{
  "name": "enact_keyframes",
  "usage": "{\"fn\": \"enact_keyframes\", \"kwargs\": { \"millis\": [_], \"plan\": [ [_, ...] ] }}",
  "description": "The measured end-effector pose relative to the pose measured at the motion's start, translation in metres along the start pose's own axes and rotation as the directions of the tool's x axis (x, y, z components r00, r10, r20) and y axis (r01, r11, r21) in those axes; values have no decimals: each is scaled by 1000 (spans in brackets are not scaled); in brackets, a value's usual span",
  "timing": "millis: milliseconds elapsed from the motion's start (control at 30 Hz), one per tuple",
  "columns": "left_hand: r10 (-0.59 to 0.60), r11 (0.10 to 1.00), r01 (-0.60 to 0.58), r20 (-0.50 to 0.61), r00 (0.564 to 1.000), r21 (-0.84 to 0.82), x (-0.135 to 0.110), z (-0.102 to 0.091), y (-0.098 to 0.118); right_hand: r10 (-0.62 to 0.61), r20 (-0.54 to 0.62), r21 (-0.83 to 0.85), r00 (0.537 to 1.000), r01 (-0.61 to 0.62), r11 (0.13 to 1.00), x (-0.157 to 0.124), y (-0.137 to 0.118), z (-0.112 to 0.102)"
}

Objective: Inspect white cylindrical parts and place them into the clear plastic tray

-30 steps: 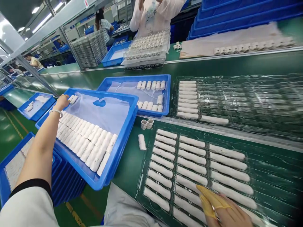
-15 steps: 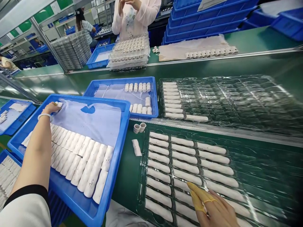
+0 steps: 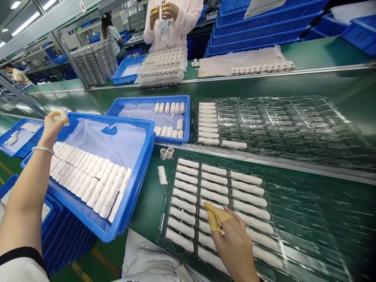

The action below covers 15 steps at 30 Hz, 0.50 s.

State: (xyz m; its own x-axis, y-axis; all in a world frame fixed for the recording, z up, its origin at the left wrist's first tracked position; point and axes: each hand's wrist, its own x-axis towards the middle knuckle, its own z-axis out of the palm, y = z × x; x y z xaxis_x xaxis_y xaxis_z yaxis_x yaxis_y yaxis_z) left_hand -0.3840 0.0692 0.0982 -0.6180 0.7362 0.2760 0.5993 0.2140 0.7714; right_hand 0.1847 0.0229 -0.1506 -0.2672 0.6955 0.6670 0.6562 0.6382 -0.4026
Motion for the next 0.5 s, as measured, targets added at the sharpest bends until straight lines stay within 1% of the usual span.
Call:
{"fn": "enact_keyframes", "kwargs": {
  "millis": [33, 100, 133, 167, 200, 233, 267, 300, 333, 400, 433, 467, 500],
  "plan": [
    [-6, 998, 6, 10, 1000, -62, -17, 1, 16, 45, -4, 55, 999, -44, 997, 3, -4, 1],
    [-10, 979, 28, 88, 996, -204, -65, 5, 47, 151, 33, 206, 988, -154, 966, 13, -17, 0],
    [-2, 917, 73, 178, 984, -393, -95, 9, 62, 203, 90, 299, 975, -220, 928, 20, -27, -2],
    [12, 850, 139, 284, 959, -508, -129, 14, 74, 243, 153, 396, 958, -285, 873, 29, -39, -5],
    [29, 796, 210, 382, 924, -568, -163, 21, 84, 276, 208, 485, 938, -344, 804, 37, -51, -9],
    [49, 749, 287, 483, 874, -597, -197, 29, 91, 284, 263, 577, 922, -386, 720, 45, -64, -14],
    [63, 712, 375, 586, 808, -594, -230, 38, 96, 271, 323, 659, 907, -421, 623, 53, -76, -18],
    [60, 666, 475, 677, 734, -575, -259, 49, 100, 231, 385, 726, 893, -448, 522, 59, -87, -23],
    [62, 610, 560, 738, 672, -560, -285, 61, 101, 181, 430, 776, 884, -465, 426, 63, -96, -28],
    [59, 502, 691, 818, 573, -520, -323, 87, 101, 76, 499, 826, 863, -501, 260, 66, -109, -35],
    [50, 467, 736, 845, 533, -491, -336, 100, 100, 45, 527, 827, 849, -524, 204, 65, -111, -38],
    [36, 448, 761, 860, 509, -469, -345, 113, 99, 36, 552, 818, 833, -550, 171, 63, -112, -40],
    [23, 453, 766, 865, 502, -456, -351, 125, 97, 56, 566, 807, 822, -567, 163, 59, -111, -41]
  ]
}}
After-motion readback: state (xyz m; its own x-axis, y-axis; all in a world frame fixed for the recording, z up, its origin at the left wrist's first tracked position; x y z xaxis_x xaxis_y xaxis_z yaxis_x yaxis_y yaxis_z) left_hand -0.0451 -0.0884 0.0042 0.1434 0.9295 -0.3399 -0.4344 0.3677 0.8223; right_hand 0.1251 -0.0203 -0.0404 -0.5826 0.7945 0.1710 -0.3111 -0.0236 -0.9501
